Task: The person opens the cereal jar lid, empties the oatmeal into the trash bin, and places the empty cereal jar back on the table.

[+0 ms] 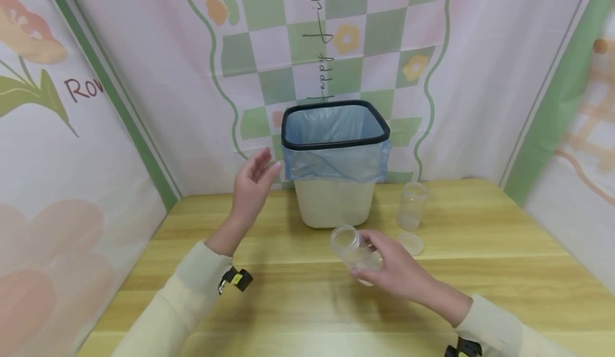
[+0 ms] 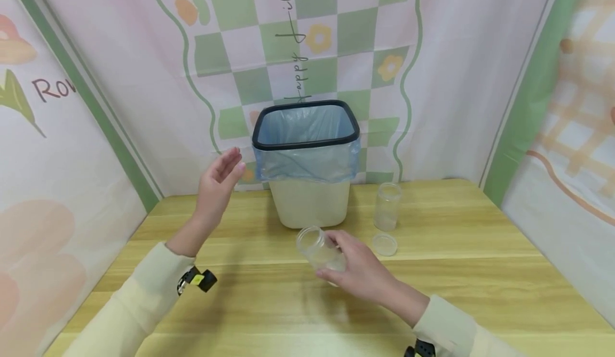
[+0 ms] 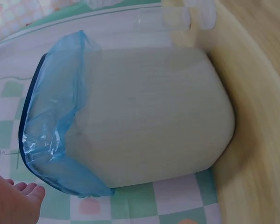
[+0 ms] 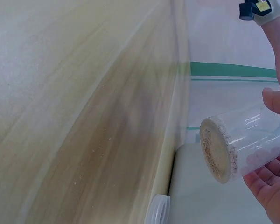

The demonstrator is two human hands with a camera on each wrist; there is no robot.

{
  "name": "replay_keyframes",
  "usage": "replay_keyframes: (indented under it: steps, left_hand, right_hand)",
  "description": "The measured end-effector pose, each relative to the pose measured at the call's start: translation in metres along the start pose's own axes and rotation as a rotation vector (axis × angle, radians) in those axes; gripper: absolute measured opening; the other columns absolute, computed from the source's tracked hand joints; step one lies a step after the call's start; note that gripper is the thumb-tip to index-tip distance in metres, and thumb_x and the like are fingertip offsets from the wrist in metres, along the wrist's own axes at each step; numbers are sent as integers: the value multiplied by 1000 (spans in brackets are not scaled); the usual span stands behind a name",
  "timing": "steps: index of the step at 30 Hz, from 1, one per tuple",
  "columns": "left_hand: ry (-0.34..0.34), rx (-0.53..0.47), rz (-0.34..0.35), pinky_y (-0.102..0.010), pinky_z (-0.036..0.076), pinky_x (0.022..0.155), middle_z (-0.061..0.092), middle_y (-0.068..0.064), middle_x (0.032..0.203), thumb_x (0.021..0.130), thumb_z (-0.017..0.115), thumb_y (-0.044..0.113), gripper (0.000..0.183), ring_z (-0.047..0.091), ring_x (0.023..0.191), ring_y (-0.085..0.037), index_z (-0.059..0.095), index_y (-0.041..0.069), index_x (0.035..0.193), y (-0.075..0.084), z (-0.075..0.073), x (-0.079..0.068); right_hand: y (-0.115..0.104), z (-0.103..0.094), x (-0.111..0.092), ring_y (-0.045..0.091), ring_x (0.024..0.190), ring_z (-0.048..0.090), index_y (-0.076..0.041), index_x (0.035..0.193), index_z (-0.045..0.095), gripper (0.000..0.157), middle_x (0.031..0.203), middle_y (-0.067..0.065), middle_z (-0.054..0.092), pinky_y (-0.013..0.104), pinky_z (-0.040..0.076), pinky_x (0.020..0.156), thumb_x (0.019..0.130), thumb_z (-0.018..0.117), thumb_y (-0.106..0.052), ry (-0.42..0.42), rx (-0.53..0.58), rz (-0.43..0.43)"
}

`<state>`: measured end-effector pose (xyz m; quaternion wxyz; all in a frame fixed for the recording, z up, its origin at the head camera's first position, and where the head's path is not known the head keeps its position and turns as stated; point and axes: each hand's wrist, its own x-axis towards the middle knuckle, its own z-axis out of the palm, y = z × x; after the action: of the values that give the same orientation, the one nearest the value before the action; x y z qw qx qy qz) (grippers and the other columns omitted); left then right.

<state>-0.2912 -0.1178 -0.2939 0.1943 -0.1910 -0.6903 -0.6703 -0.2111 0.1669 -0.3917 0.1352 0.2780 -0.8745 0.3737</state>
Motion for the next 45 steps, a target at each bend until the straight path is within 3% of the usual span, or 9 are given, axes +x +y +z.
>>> replay_keyframes:
  steps: [4, 12, 20, 31, 45]
  left_hand:
    - [-1, 43, 26, -27, 37, 107, 48, -10, 144, 94, 66, 20, 56, 45, 131, -17, 45, -1, 141, 2, 2, 13]
    - [-9, 58, 10, -28, 34, 109, 45, -10, 146, 95, 65, 23, 58, 41, 135, -18, 43, -1, 143, 1, 9, 29]
    - [-6, 123, 46, -26, 34, 109, 43, -10, 148, 96, 63, 27, 57, 39, 136, -17, 44, 2, 143, -2, 21, 47]
    - [-28, 360, 233, -25, 30, 110, 49, -6, 144, 96, 62, 27, 47, 39, 135, -12, 54, 4, 137, -6, 32, 65]
    - [-102, 455, 326, -29, 35, 108, 58, -12, 133, 98, 58, 17, 32, 47, 130, -16, 64, 0, 124, -10, 33, 71]
  right_hand:
    - [-1, -4, 0, 15, 92, 59, 0, 125, 56, 65, 111, 1, 64, 33, 54, 75, 71, 87, -20, 13, -22, 0]
    - [-4, -14, 1, 15, 91, 59, -3, 124, 56, 64, 111, 0, 64, 35, 54, 74, 72, 87, -21, 34, -58, -26]
    - [-8, -26, 2, 15, 90, 60, -3, 124, 56, 64, 109, 0, 64, 37, 55, 72, 71, 88, -21, 67, -75, -87]
    - [-13, -36, 5, 14, 91, 58, 0, 126, 55, 66, 110, 0, 64, 37, 54, 73, 72, 87, -20, 70, -77, -97]
    - [-16, -51, 10, 14, 90, 58, -1, 122, 56, 62, 110, 0, 63, 36, 55, 72, 72, 87, -18, 102, -103, -158]
